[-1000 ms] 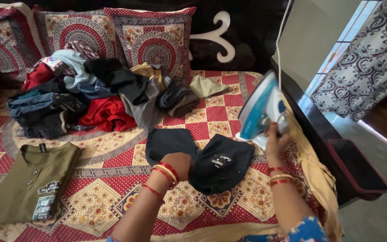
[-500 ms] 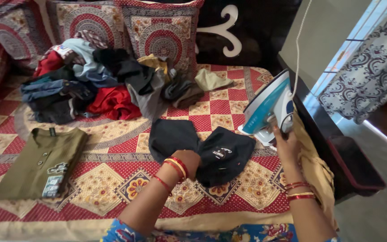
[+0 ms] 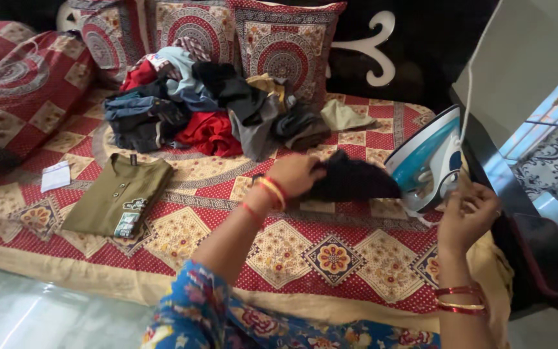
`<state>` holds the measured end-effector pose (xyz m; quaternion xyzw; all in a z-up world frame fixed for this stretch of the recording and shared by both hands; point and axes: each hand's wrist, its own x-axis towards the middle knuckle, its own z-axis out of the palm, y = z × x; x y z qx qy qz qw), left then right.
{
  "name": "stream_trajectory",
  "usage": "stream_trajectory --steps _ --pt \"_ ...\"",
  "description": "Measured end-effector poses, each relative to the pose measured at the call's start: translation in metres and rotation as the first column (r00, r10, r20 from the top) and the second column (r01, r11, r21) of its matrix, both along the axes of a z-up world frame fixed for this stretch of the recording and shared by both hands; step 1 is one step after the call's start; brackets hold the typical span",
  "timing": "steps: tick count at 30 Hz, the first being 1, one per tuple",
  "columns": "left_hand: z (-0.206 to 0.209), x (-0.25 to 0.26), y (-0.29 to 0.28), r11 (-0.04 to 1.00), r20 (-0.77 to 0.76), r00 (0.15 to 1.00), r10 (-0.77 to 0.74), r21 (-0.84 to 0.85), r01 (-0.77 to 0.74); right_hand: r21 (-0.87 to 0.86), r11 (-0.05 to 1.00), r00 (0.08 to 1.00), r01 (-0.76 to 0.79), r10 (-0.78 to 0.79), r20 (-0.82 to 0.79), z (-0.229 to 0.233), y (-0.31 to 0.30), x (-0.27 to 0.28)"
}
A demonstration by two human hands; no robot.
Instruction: The person irons a dark-colored garment on a bed using a handheld electric iron. They repeatedly smooth the fabric, flip the garment, and continue ironing different sections. A pile of other clothes is visible nearby.
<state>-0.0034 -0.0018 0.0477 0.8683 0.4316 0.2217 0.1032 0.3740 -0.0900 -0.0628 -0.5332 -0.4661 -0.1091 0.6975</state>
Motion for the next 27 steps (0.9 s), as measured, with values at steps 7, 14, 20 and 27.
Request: stream_trajectory --steps 7,14,20,27 --pt "0.075 0.015 0.062 0.999 0.076 0.997 0.027 0.038 -0.03 -0.075 0.97 0.972 -0.23 0.226 -0.059 0.018 -0.01 -0.046" --pt "0.109 0.045 0.105 0.994 0.111 0.991 0.08 0.065 -0.088 -0.392 0.792 0.884 -0.468 0.421 -0.204 -0.007 0.004 -0.07" --pt "0.133 0.086 0.092 0.994 0.368 0.924 0.106 -0.051 -0.093 -0.329 0.31 0.444 -0.892 0.468 -0.764 -0.039 0.015 -0.078" --pt "0.085 0.083 0.103 0.998 0.733 0.68 -0.012 0.049 -0.035 0.035 0.248 0.053 -0.968 0.338 -0.94 -0.029 0.013 -0.065"
